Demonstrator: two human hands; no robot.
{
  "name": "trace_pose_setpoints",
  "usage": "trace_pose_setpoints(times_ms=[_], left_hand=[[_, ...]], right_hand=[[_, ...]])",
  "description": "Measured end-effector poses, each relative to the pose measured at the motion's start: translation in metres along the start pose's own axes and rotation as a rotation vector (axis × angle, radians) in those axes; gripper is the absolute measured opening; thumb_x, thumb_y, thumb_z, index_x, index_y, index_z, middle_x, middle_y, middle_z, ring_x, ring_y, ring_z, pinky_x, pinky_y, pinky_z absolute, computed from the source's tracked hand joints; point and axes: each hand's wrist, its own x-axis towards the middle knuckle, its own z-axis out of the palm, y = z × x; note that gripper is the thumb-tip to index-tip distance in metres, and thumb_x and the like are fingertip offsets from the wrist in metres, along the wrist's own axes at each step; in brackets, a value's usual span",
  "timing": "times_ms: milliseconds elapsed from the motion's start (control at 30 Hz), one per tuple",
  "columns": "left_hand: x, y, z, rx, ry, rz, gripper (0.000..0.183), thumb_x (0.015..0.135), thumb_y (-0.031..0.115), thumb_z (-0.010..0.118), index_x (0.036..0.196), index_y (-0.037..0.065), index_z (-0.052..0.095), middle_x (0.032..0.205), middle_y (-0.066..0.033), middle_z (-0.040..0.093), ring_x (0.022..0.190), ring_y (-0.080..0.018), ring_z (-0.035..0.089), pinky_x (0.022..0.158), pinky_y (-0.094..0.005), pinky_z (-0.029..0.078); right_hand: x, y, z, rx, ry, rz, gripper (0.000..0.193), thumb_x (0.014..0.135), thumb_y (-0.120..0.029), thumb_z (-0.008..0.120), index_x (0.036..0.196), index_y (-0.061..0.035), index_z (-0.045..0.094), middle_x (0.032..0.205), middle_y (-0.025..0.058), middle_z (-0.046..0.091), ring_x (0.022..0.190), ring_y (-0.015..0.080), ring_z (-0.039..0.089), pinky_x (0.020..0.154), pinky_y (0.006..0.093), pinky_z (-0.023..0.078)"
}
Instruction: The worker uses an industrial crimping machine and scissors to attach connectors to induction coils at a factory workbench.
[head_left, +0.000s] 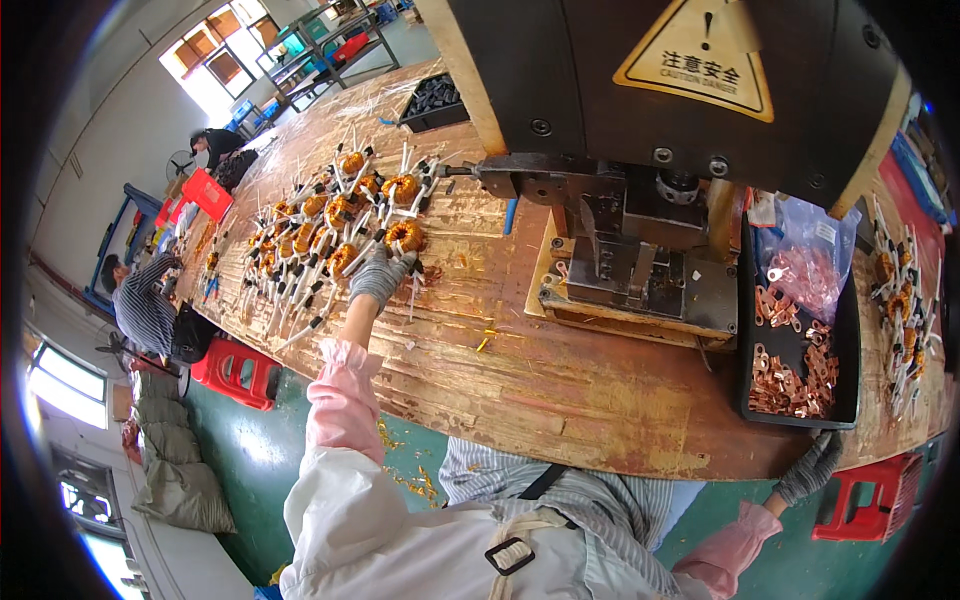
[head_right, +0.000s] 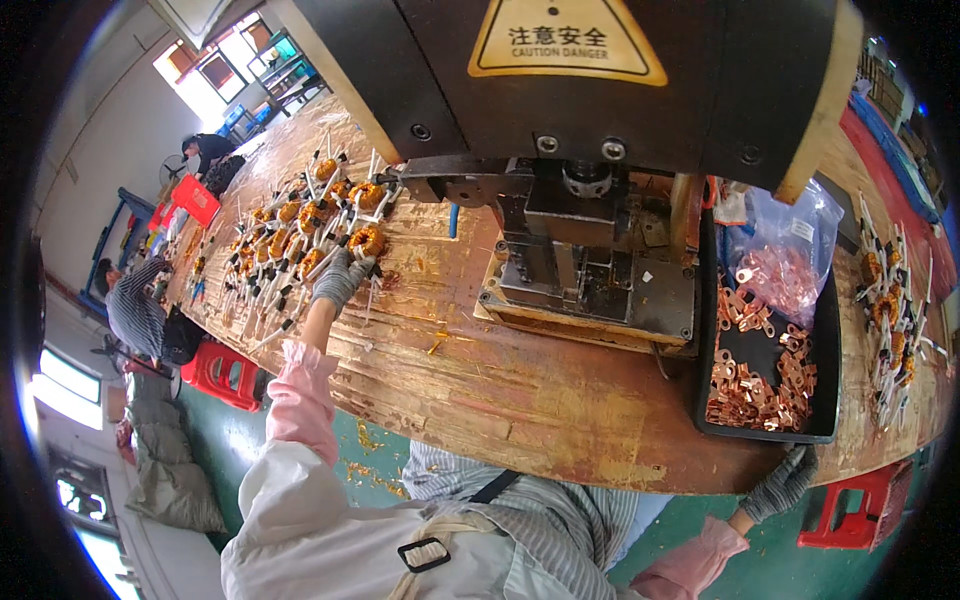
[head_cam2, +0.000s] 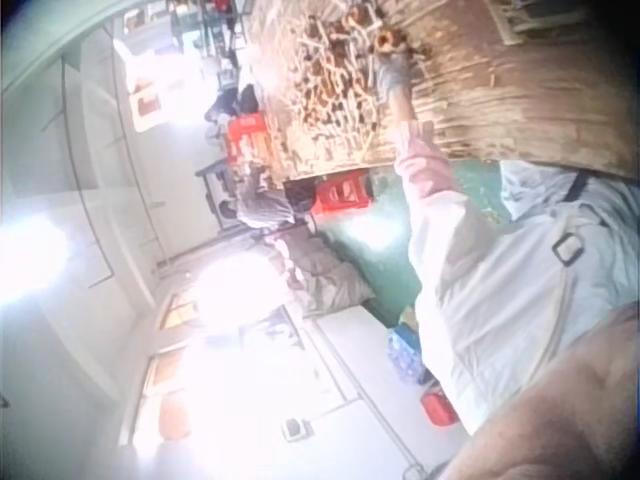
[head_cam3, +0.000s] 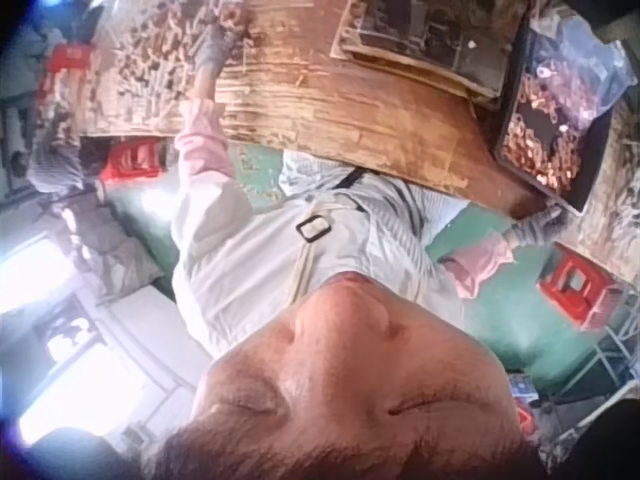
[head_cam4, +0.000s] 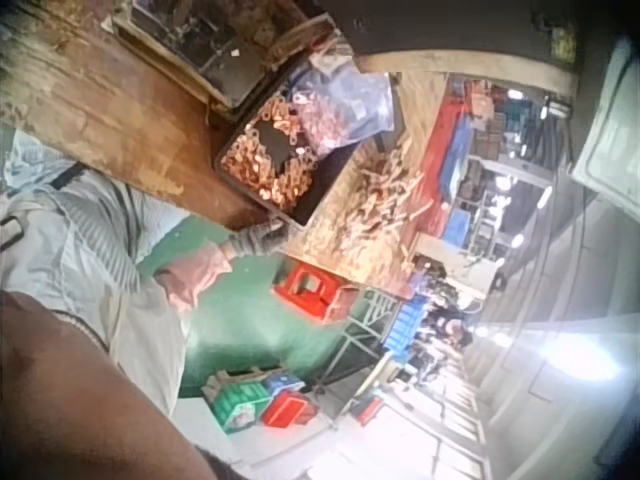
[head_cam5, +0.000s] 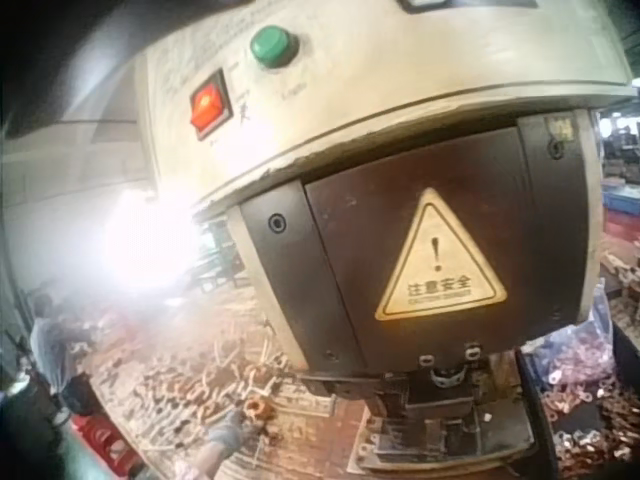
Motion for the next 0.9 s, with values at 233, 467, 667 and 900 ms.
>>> trace_pose_setpoints(times_ms=[233, 467, 667, 900], left_hand=[[-0.004, 0.018, 0.021, -0.802, -0.074, 0.010, 0.036, 0.077, 0.018, 0.069, 0.098, -0.001, 0.047, 0.084, -0.0071, 0.055, 0.078, -0.0140, 0.051, 0.070, -0.0248, 0.045], [-0.124, 0.041, 0.011, -0.873, -0.188, 0.279, 0.023, 0.079, 0.012, 0.068, 0.090, 0.001, 0.051, 0.078, -0.0012, 0.053, 0.072, -0.0089, 0.047, 0.066, -0.0217, 0.043], [-0.148, 0.053, -0.034, 0.230, -0.018, 0.410, 0.040, 0.076, 0.041, 0.064, 0.101, 0.011, 0.060, 0.101, -0.0153, 0.059, 0.091, -0.0337, 0.058, 0.078, -0.0413, 0.047], [-0.143, 0.114, -0.020, 0.424, -0.034, 0.555, 0.051, 0.070, 0.043, 0.067, 0.105, 0.007, 0.061, 0.120, -0.0176, 0.052, 0.110, -0.0323, 0.048, 0.094, -0.0406, 0.038]], right_hand=[[0.003, 0.004, -0.007, -0.012, -0.055, 0.043, 0.032, 0.091, -0.022, 0.052, 0.113, 0.0012, 0.054, 0.109, 0.0097, 0.060, 0.096, 0.0174, 0.054, 0.087, 0.0280, 0.042], [0.000, 0.008, 0.001, -0.053, -0.053, 0.004, 0.031, 0.091, -0.020, 0.052, 0.112, 0.0028, 0.054, 0.107, 0.0104, 0.060, 0.094, 0.0162, 0.054, 0.086, 0.0285, 0.042], [0.000, -0.005, 0.000, -0.049, -0.040, -0.007, 0.030, 0.091, -0.020, 0.052, 0.111, 0.0023, 0.055, 0.103, 0.0095, 0.062, 0.089, 0.0162, 0.056, 0.083, 0.0279, 0.044], [0.000, -0.005, -0.003, -0.053, -0.020, 0.044, 0.029, 0.091, -0.021, 0.052, 0.109, 0.0008, 0.057, 0.102, 0.0084, 0.062, 0.089, 0.0154, 0.056, 0.082, 0.0269, 0.044]])
